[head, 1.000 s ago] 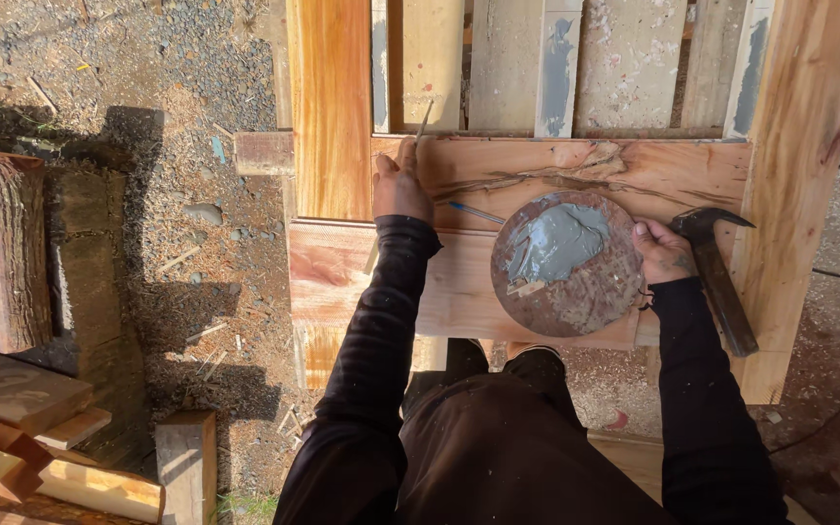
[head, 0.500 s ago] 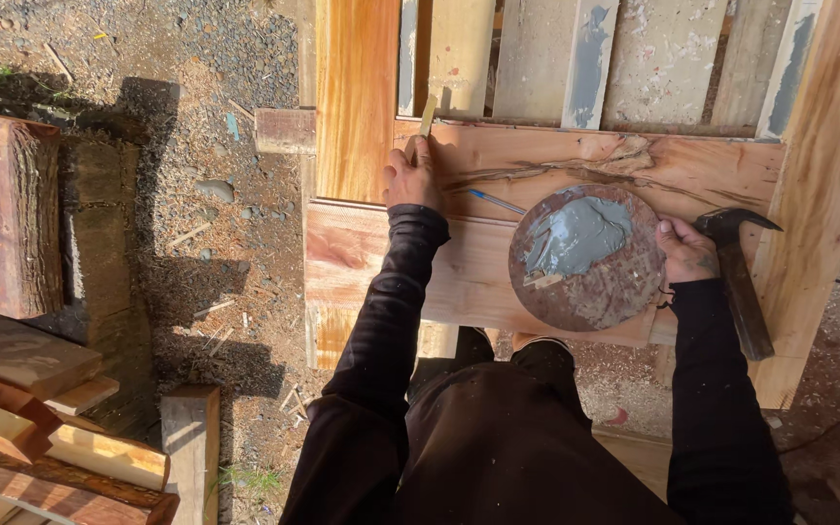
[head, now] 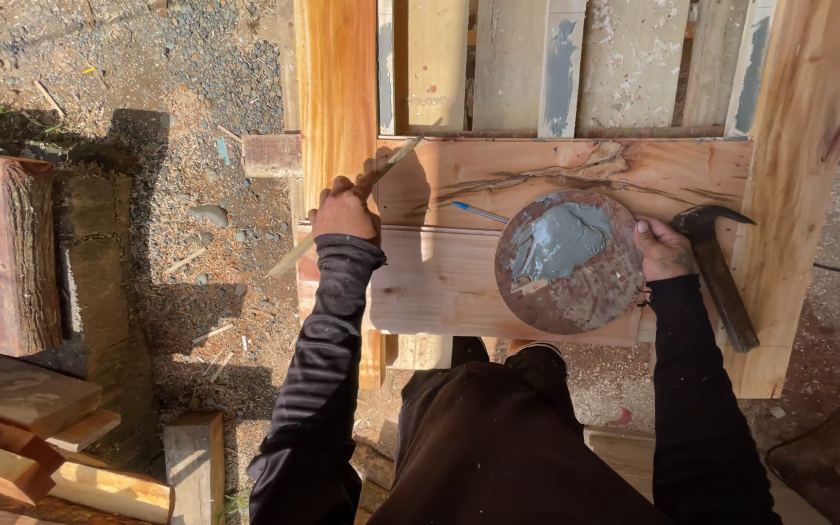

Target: The person smooths a wooden plank on a table saw, marks it with a pen, and then applies a gray compound into the gaps of a wooden frame using a putty knife. The person works on filling the joints of the frame.

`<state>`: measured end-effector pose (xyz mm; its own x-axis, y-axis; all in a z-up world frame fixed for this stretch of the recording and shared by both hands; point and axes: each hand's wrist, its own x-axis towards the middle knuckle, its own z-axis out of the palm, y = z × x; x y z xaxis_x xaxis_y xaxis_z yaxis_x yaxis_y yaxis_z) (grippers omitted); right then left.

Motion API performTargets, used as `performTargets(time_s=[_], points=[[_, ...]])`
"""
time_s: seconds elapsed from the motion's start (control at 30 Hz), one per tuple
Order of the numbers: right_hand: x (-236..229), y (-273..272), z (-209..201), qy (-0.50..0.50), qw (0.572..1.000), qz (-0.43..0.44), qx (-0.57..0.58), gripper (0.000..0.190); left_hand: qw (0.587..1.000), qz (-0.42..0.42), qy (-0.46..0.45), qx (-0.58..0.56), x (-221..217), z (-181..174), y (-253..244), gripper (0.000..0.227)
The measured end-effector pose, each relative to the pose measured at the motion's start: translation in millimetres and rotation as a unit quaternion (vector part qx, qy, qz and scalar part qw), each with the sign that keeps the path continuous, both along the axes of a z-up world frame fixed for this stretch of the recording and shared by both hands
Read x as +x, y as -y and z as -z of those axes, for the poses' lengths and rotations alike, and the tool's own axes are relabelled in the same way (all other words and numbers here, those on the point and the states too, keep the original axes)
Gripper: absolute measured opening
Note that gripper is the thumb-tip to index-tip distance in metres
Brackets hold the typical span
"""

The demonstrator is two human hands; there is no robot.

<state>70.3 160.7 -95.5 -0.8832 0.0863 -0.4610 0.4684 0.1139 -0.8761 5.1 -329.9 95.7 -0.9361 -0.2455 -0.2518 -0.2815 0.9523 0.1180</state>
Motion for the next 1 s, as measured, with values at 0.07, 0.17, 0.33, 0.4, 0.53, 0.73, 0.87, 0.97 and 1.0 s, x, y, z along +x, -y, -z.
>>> performTargets(time_s=[0.07,0.17,0.33,0.4,0.53,0.73,0.87,0.97,1.0], points=[[-15.0,4.0,9.2,0.007,1.000,0.027,0.012,0.032,0.997,0.056,-0.041,0.038,-33.9,-8.7,-5.7,0.059],[-3.3,8.7,20.9,0.005,0.998,0.037,0.043,0.031,0.958,0.187,-0.060,0.210,-82.0,5.6,-53.5,0.039],[-0.2,19.3,26.3,0.000,0.996,0.077,-0.035,0.032,0.913,0.370,0.005,0.173,-141.0,54.7,-213.8,0.034],[1.6,25.3,22.5,0.003,0.995,0.093,-0.045,0.031,0.903,0.400,0.026,0.157,-153.9,70.5,-274.4,0.031],[3.8,38.4,8.1,0.014,0.993,0.110,-0.038,0.031,0.900,0.412,0.040,0.140,-166.9,90.8,-358.4,0.028],[-0.2,47.3,-12.8,0.024,0.992,0.115,-0.046,0.030,0.892,0.432,0.073,0.109,-174.6,95.3,-398.1,0.028],[-0.9,47.9,-20.8,0.026,0.994,0.105,-0.027,0.030,0.881,0.452,0.110,0.091,-177.2,86.1,-371.9,0.028],[-4.2,46.6,-23.4,0.025,0.995,0.099,0.001,0.029,0.884,0.446,0.099,0.098,-182.7,77.0,-334.3,0.027],[-3.9,48.2,-23.2,0.021,0.995,0.097,-0.003,0.029,0.887,0.438,0.106,0.096,-185.0,74.5,-323.6,0.026]])
